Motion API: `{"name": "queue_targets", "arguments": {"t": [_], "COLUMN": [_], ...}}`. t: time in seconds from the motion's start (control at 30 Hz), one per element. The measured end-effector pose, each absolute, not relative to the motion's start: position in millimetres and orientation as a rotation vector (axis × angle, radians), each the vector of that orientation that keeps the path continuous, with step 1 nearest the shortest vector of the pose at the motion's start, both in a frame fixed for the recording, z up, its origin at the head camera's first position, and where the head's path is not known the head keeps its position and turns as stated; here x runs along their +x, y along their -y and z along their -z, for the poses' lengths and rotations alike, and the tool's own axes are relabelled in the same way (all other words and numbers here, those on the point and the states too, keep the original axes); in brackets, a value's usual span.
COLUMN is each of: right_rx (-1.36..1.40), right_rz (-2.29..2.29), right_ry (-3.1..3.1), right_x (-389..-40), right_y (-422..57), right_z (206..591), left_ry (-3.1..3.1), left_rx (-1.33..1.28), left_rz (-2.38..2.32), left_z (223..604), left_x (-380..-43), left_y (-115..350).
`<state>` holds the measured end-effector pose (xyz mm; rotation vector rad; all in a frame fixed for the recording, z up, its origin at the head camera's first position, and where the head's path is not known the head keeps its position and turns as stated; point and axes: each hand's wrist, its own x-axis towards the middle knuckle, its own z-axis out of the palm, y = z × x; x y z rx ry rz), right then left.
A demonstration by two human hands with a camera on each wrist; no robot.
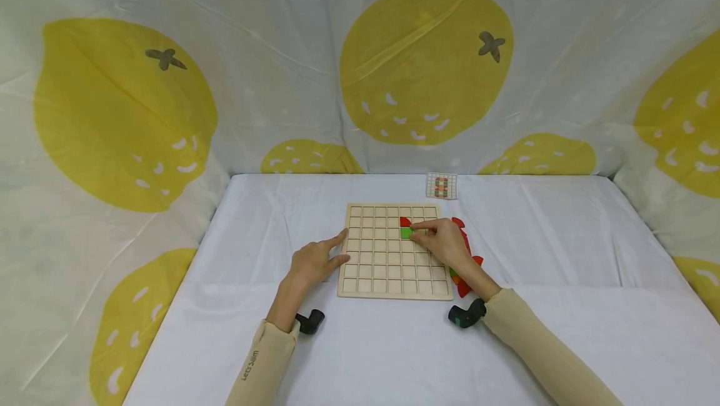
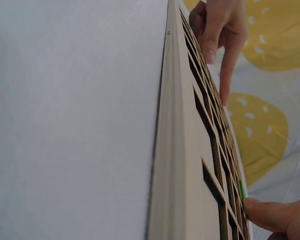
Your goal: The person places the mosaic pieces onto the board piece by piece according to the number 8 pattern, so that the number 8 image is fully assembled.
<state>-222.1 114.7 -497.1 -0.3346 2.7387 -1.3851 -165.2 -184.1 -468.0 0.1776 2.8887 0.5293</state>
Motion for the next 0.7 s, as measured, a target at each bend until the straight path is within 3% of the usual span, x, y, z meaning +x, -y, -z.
{"name": "queue_targets", "arguments": {"t": [0.3,0.7], "right_rx": [-0.288,-0.129], "right_rz": [1.42,1.312], "right_ry": [-2.697,-2.772], "right_x": [-220,-208], "right_y": [-124,-180], "right_z": [492,480], "left_ry": [-2.878,-2.872], "left_rx": [0.169,0.154], "left_rz": [-0.527,-0.537], "left_z": [468,467], "left_x": [-165,-164], "left_y": [183,184]}}
